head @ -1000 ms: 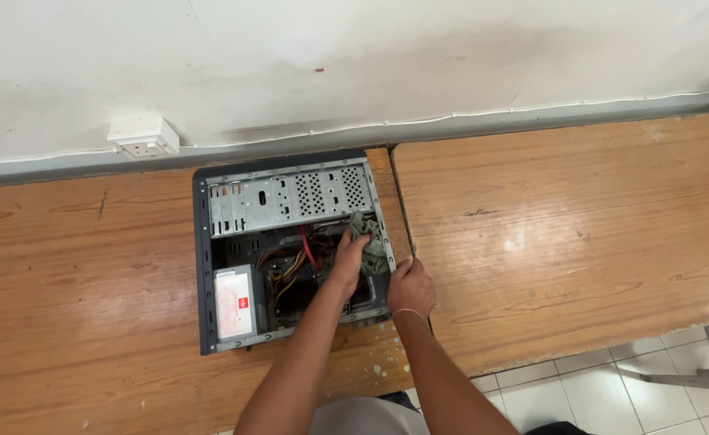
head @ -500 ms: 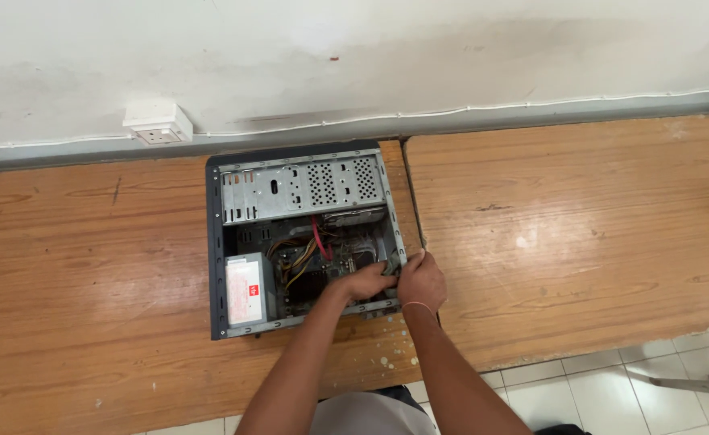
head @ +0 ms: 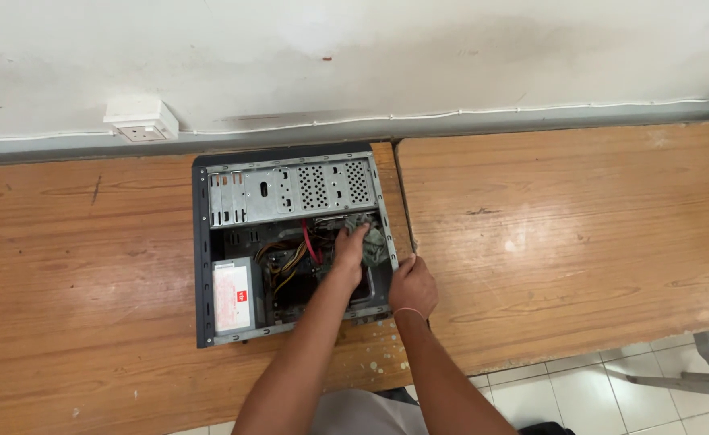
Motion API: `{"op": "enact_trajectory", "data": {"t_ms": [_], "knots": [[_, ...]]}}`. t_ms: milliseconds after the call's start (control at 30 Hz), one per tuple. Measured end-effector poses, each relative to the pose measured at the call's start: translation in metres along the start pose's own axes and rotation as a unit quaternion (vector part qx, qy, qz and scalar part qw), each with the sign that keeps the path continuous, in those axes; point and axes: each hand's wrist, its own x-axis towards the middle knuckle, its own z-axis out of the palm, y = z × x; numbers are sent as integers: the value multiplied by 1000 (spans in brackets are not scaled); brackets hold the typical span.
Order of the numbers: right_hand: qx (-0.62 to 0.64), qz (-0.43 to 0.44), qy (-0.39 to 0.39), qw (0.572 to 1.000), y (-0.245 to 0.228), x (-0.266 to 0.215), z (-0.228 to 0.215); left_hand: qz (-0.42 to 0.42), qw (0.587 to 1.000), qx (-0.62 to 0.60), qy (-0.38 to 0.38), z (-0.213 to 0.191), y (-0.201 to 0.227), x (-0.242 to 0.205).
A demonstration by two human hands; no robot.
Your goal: The person cleans the internal components of an open desktop computer case using a cloth. They wipe the motherboard, power supply unit, and other internal parts while the case rests on a wooden table.
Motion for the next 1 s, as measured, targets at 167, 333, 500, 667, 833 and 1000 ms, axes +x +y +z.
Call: {"op": "enact_trajectory", "data": {"t_ms": [167,333,500,667,833,1000], "knots": [[-7,-11,1,1000,2,2,5,-93,988,-109,-61,-2,4,-1],[3,-8,-16,1000,-3,-1,-8,-101,993,2,-60,-12,-30,24],[-4,-7,-3,1000,1,1,0,25,990,123,-57,-15,-56,28],[-11,-26,20,999,11,4,12,-58,980,175,-74,-19,-45,-3],[-21,-24,23,999,16,6,16,-123,963,224,-83,-16,-73,9],[-8,-13,8,1000,9,4,9,-109,968,223,-30,-11,-61,-2]]}}
